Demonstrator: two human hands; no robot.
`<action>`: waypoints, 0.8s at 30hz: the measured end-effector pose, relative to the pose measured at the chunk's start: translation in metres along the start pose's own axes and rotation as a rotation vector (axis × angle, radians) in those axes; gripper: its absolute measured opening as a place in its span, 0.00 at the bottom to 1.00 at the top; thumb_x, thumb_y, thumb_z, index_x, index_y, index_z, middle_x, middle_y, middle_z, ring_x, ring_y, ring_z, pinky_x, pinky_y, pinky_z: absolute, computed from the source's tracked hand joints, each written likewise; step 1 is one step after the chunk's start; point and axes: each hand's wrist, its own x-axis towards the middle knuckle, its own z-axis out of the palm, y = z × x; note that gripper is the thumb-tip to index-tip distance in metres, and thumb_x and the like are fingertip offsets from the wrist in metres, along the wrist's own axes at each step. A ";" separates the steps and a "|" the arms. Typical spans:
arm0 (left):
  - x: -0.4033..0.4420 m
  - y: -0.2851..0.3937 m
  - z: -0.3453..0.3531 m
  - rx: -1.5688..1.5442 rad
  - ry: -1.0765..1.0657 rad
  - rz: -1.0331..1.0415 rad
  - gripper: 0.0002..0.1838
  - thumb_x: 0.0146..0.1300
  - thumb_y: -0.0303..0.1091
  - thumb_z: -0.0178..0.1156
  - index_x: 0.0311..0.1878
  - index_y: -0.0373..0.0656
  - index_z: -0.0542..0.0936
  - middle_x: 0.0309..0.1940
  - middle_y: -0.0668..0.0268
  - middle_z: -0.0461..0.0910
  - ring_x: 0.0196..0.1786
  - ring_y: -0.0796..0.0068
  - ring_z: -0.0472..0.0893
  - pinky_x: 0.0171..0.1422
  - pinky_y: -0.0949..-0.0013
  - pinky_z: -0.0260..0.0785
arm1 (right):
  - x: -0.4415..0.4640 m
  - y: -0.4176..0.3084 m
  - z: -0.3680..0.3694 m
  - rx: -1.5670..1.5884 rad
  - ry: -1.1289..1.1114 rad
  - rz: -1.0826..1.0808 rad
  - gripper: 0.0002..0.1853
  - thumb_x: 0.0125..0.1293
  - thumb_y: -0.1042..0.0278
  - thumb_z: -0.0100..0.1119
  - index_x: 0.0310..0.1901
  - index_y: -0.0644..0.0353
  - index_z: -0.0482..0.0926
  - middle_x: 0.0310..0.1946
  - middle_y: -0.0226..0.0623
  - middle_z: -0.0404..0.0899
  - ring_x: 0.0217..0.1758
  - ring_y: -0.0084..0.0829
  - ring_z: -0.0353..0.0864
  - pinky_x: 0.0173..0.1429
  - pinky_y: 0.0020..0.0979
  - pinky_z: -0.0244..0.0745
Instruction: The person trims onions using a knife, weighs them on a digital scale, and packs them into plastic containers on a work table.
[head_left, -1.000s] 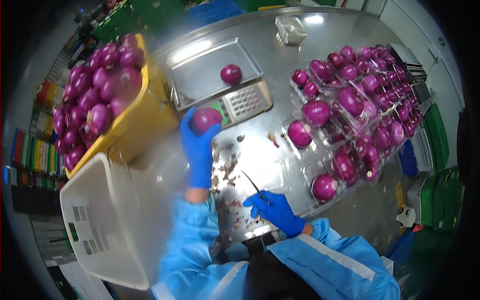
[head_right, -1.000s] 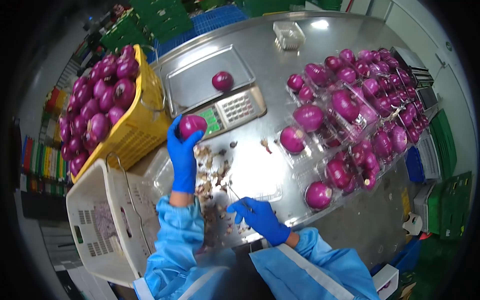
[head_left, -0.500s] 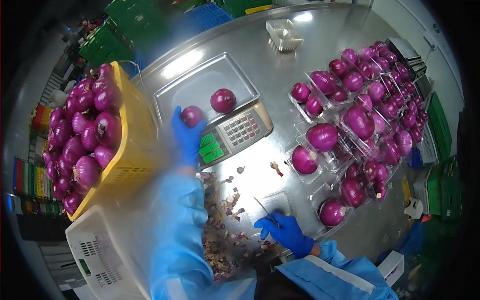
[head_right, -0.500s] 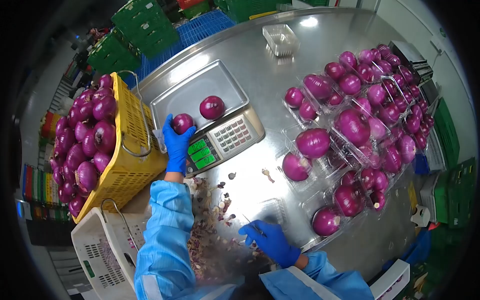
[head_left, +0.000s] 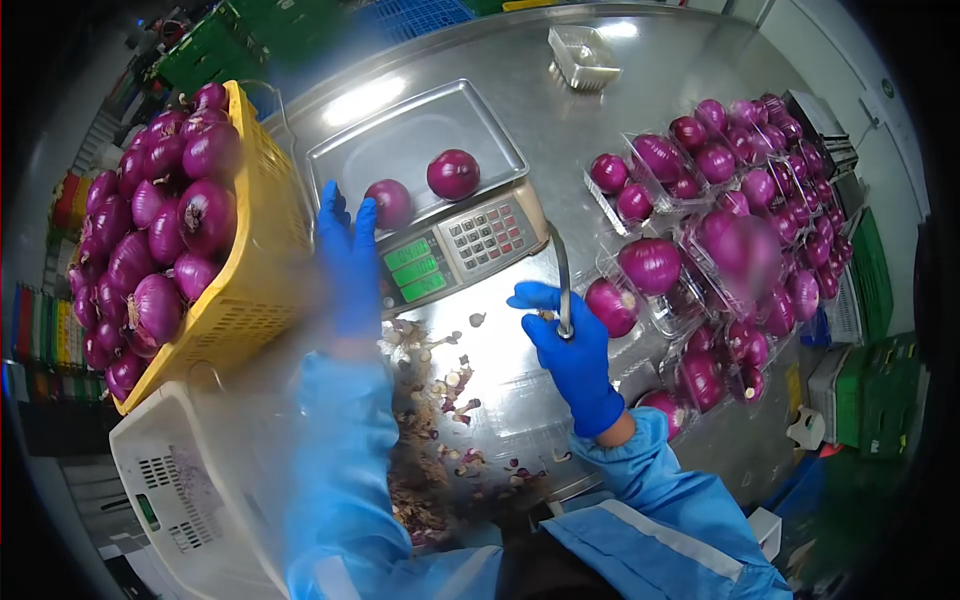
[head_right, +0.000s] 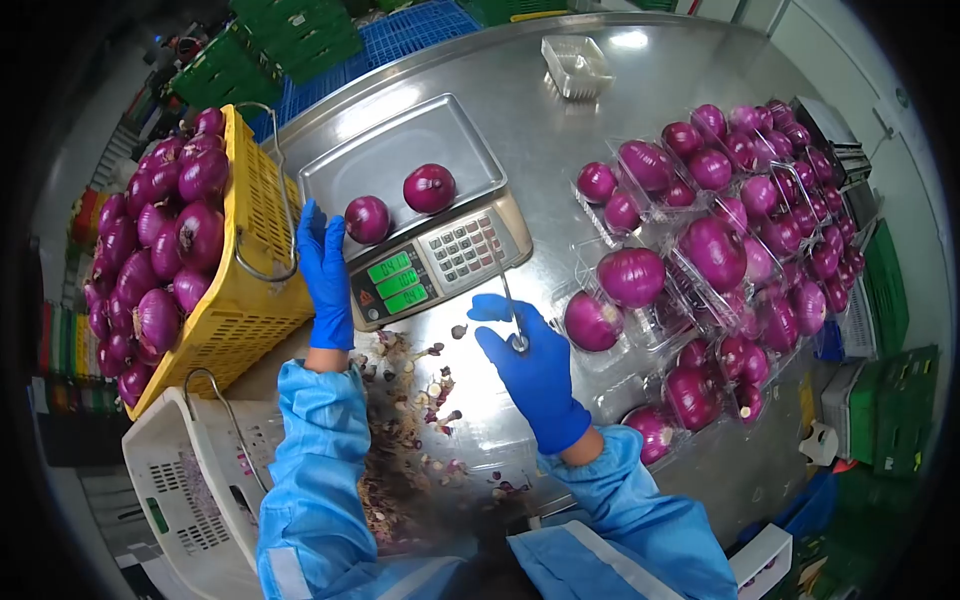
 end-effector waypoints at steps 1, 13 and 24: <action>0.000 0.004 0.001 -0.003 -0.001 -0.010 0.31 0.66 0.34 0.61 0.70 0.37 0.63 0.64 0.55 0.67 0.66 0.65 0.68 0.72 0.65 0.57 | 0.007 0.000 0.002 0.013 0.011 -0.023 0.18 0.62 0.76 0.62 0.54 0.59 0.78 0.37 0.28 0.84 0.24 0.09 0.70 0.28 0.16 0.65; 0.013 0.003 0.002 0.251 -0.103 -0.016 0.42 0.55 0.36 0.71 0.71 0.40 0.61 0.67 0.53 0.64 0.69 0.59 0.65 0.74 0.59 0.55 | 0.146 0.022 0.055 -0.280 0.051 -0.435 0.51 0.51 0.70 0.74 0.74 0.53 0.52 0.71 0.53 0.57 0.68 0.42 0.69 0.62 0.35 0.74; 0.023 -0.017 0.012 0.429 -0.247 -0.036 0.50 0.42 0.27 0.75 0.71 0.42 0.62 0.65 0.52 0.67 0.67 0.59 0.68 0.72 0.61 0.60 | 0.189 0.006 0.086 -0.745 0.003 -0.102 0.59 0.46 0.54 0.78 0.76 0.45 0.46 0.68 0.63 0.58 0.60 0.51 0.76 0.60 0.38 0.75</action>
